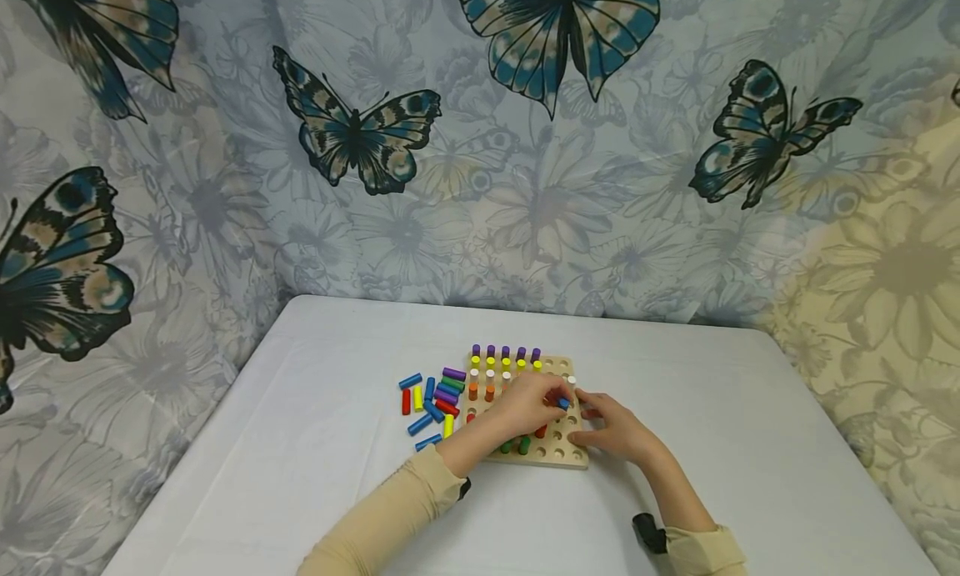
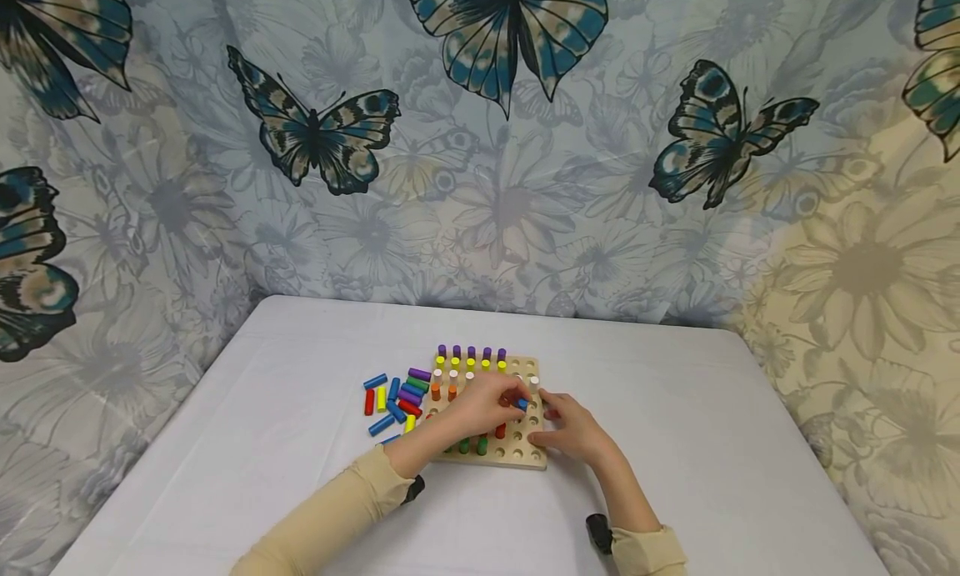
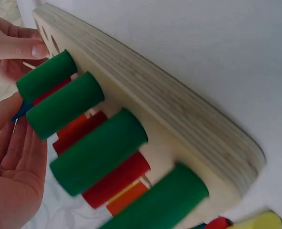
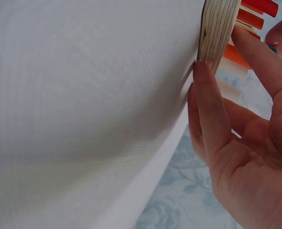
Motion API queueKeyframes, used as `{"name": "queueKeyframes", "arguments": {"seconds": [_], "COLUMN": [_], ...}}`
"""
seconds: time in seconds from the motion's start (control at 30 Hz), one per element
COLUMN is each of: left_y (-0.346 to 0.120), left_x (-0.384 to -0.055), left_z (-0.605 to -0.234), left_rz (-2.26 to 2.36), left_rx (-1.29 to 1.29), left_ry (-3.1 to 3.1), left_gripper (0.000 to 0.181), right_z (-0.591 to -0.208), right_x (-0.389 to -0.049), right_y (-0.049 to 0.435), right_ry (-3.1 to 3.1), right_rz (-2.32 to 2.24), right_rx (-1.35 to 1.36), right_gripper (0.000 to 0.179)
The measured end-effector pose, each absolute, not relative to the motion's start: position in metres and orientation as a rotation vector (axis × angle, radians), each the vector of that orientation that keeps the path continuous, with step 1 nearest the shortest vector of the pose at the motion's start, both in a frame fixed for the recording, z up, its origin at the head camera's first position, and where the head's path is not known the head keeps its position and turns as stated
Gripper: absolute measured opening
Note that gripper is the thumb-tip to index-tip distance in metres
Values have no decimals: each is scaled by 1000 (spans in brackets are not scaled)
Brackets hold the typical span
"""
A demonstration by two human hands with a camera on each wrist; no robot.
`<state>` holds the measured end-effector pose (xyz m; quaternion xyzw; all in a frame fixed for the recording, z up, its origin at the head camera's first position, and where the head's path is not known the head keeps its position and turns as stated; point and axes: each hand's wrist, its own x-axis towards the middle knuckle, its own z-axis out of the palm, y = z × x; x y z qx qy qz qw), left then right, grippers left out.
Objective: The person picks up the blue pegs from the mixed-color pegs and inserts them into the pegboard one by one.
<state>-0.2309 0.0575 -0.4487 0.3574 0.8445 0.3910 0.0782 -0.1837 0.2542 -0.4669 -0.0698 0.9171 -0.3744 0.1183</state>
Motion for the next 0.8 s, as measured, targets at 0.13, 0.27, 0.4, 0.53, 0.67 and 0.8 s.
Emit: {"name": "queueKeyframes", "arguments": {"seconds": [0.13,0.27,0.4,0.53,0.67,0.8], "left_y": [66,72,77,80,80,80], "left_x": [-232,-232,-231,-230,-228,-227], "left_z": [-453,-457,-459,-462,-464,-465], "left_rz": [1083,1024,1019,958,864,828], "left_rx": [1084,1108,1119,1129,1167,1188], "left_ry": [2570,2608,2600,2619,2667,2692], "left_gripper": [17,16,18,21,22,22], "right_z": [-467,-469,-470,-469,-467,-465], "right_x": [-183,-184,-185,-184,-183,-182], "right_y": [255,255,255,255,254,254], "right_ry": [2684,2685,2683,2689,2673,2648], "right_rz": [-1111,-1131,-1146,-1143,-1151,-1172], "right_rx": [-223,-228,-236,-246,-247,-240], "right_gripper": [80,78,76,75,78,78]}}
